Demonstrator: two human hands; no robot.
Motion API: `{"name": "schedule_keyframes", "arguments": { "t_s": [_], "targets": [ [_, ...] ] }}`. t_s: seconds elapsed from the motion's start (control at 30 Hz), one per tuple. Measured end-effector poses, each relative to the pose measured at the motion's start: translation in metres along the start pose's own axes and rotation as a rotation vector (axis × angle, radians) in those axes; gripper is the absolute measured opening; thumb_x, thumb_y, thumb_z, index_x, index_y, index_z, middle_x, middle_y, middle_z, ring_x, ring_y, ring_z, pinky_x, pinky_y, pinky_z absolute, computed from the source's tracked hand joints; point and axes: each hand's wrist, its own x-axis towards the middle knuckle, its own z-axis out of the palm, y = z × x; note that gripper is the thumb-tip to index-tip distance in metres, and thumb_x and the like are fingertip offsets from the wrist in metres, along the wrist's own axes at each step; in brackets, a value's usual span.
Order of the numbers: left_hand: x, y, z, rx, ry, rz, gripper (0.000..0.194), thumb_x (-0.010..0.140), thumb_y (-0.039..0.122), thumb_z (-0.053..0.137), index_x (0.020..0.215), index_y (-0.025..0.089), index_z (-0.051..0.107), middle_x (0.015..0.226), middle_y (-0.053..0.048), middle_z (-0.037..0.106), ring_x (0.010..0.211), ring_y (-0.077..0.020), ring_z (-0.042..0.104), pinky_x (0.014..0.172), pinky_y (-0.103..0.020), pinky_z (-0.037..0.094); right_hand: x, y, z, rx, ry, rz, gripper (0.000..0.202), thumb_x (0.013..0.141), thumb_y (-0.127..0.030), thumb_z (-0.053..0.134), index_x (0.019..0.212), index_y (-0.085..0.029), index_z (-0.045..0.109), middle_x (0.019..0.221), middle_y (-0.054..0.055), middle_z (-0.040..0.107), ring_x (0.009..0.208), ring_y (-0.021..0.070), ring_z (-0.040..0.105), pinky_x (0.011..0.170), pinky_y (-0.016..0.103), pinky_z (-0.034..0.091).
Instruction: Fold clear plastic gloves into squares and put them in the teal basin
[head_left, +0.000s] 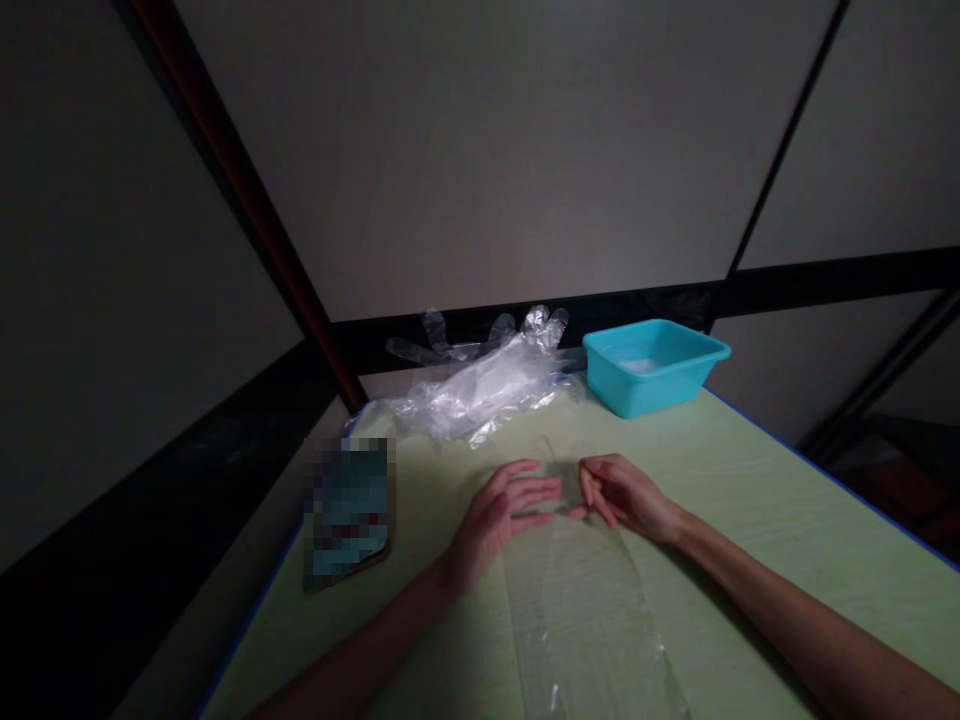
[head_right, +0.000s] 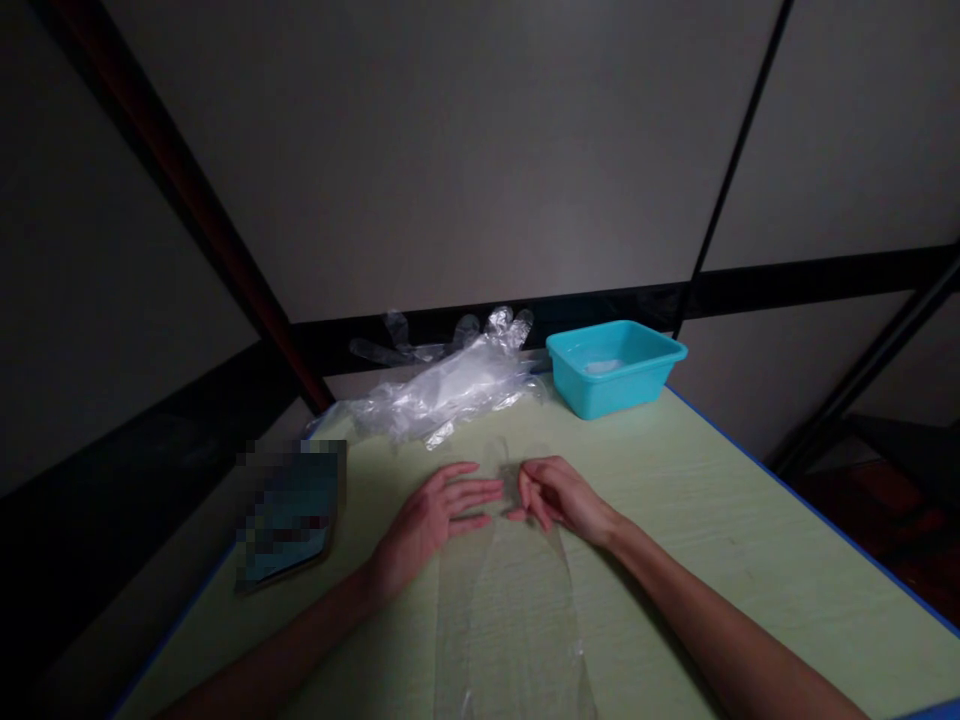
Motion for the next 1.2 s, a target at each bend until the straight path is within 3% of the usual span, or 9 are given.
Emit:
{"name": "schedule_keyframes", "arguments": {
  "t_s": [0.17,0.3,0.43,0.63,0.7,0.87,0.97,1.07,1.2],
  "targets": [
    [0.001,0.003,0.004,-0.073,0.039,0.017,0.052,0.072,0.052,0.055,0.111,0.02,0.043,0.115,-0.016,0.052,0.112,-0.0316,0.043,0.088,-0.046,0.034,-0.004,-0.006,0.001,0.287,-0.01,-0.004,0.038,0.08,-0.041,0.04,0.054,-0.016,0.049,0.029,-0.008,0.041,0.025,0.0042,0.017,0.05,0.026,0.044],
    [0.001,-0.014,-0.001,0.02,0.027,-0.096,0.049,0.073,0.048,0.056,0.111,0.019,0.046,0.11,-0.014,0.053,0.11,-0.0306,0.044,0.083,-0.044,0.039,-0.003,0.003,0.004,0.102,-0.089,0.064,0.039,0.081,-0.039,0.042,0.053,-0.013,0.054,0.031,-0.005,0.046,0.027,0.0052,0.027,0.049,0.024,0.042],
    [0.001,-0.016,-0.001,0.016,0.054,-0.103,0.048,0.073,0.048,0.056,0.109,0.018,0.046,0.109,-0.014,0.053,0.109,-0.0306,0.044,0.082,-0.044,0.04,-0.004,0.009,0.008,0.089,0.025,0.037,0.036,0.079,-0.037,0.045,0.051,-0.015,0.052,0.029,-0.006,0.042,0.028,0.0058,0.027,0.049,0.023,0.042],
    [0.003,0.0,0.002,-0.11,0.133,-0.104,0.039,0.075,0.045,0.052,0.101,0.016,0.049,0.107,-0.014,0.057,0.106,-0.0293,0.048,0.084,-0.044,0.037,-0.01,-0.004,0.0,0.255,0.097,-0.042,0.034,0.079,-0.04,0.045,0.055,-0.017,0.053,0.03,-0.009,0.037,0.029,0.0048,0.019,0.053,0.027,0.043],
    [0.004,0.004,0.001,-0.156,0.156,-0.072,0.035,0.078,0.043,0.048,0.1,0.015,0.049,0.106,-0.014,0.058,0.105,-0.0284,0.05,0.086,-0.044,0.036,-0.016,-0.014,-0.002,0.177,0.019,-0.089,0.03,0.076,-0.038,0.052,0.055,-0.017,0.053,0.034,-0.009,0.038,0.033,0.0056,0.027,0.054,0.026,0.042],
    [0.004,0.004,-0.002,-0.176,0.078,-0.11,0.034,0.08,0.042,0.044,0.097,0.013,0.051,0.103,-0.014,0.059,0.102,-0.0281,0.052,0.087,-0.045,0.034,-0.039,-0.034,0.014,-0.407,-0.529,-0.076,0.012,0.062,-0.024,0.065,0.06,-0.014,0.059,0.051,-0.004,0.047,0.048,0.0072,0.043,0.047,0.019,0.034],
    [0.004,-0.002,-0.002,-0.131,0.019,-0.208,0.036,0.079,0.045,0.045,0.093,0.013,0.053,0.104,-0.015,0.058,0.102,-0.028,0.051,0.086,-0.045,0.035,-0.05,-0.034,0.029,-0.564,-0.723,-0.099,0.012,0.055,-0.02,0.066,0.063,-0.015,0.06,0.053,-0.007,0.044,0.048,0.0061,0.042,0.047,0.018,0.032],
    [0.004,-0.006,-0.002,-0.096,0.026,-0.24,0.038,0.077,0.047,0.048,0.091,0.013,0.055,0.107,-0.015,0.057,0.104,-0.0276,0.049,0.085,-0.044,0.035,-0.055,-0.031,0.035,-0.728,-0.807,-0.102,0.016,0.05,-0.019,0.067,0.064,-0.017,0.06,0.054,-0.008,0.047,0.049,0.0064,0.042,0.047,0.018,0.03],
    [0.004,-0.005,-0.003,-0.106,0.012,-0.271,0.041,0.078,0.05,0.045,0.091,0.013,0.056,0.106,-0.015,0.057,0.102,-0.0269,0.05,0.087,-0.044,0.033,-0.058,-0.031,0.038,-0.929,-0.791,-0.104,0.017,0.046,-0.015,0.065,0.062,-0.019,0.059,0.055,-0.007,0.053,0.05,0.0086,0.043,0.045,0.021,0.027]
  ]
}}
